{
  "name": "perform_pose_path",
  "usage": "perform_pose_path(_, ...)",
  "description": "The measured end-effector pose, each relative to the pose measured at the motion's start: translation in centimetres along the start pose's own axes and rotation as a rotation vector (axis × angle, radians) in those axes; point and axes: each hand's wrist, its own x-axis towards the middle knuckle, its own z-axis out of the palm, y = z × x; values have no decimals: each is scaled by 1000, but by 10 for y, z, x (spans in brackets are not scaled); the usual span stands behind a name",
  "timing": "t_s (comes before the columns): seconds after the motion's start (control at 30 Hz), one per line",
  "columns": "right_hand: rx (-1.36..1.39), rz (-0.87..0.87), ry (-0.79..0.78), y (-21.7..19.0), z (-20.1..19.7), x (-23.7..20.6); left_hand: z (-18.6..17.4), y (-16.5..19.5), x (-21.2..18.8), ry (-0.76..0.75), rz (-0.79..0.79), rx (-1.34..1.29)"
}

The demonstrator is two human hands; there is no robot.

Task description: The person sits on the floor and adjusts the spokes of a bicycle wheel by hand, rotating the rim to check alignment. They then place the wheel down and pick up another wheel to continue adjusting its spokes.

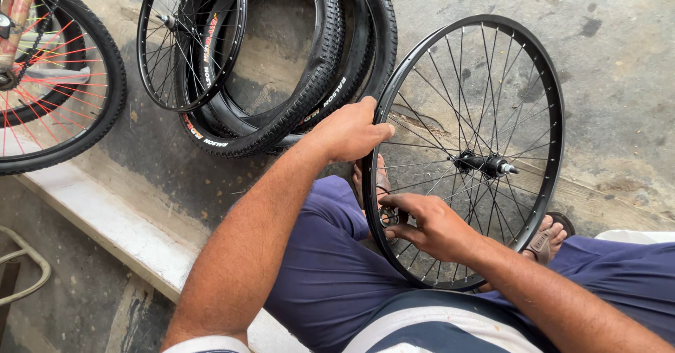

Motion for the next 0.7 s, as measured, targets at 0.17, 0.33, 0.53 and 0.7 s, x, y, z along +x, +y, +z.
perform_pose_path(0.17, -16, 60, -14, 0, 0, -1, -1, 1, -1, -5, 18, -5)
perform_pose_path(0.33, 153, 86, -61, 14, -9, -1, -4, 5, -2, -38, -19, -15)
perform_pose_path(0.53, 38, 244, -25, 15, -4, 0, -6, 9, -4, -45, -10, -21)
perform_pose_path(0.7, -181, 15, 45, 0, 9, -1, -4, 6, -3, -20, 15, -33)
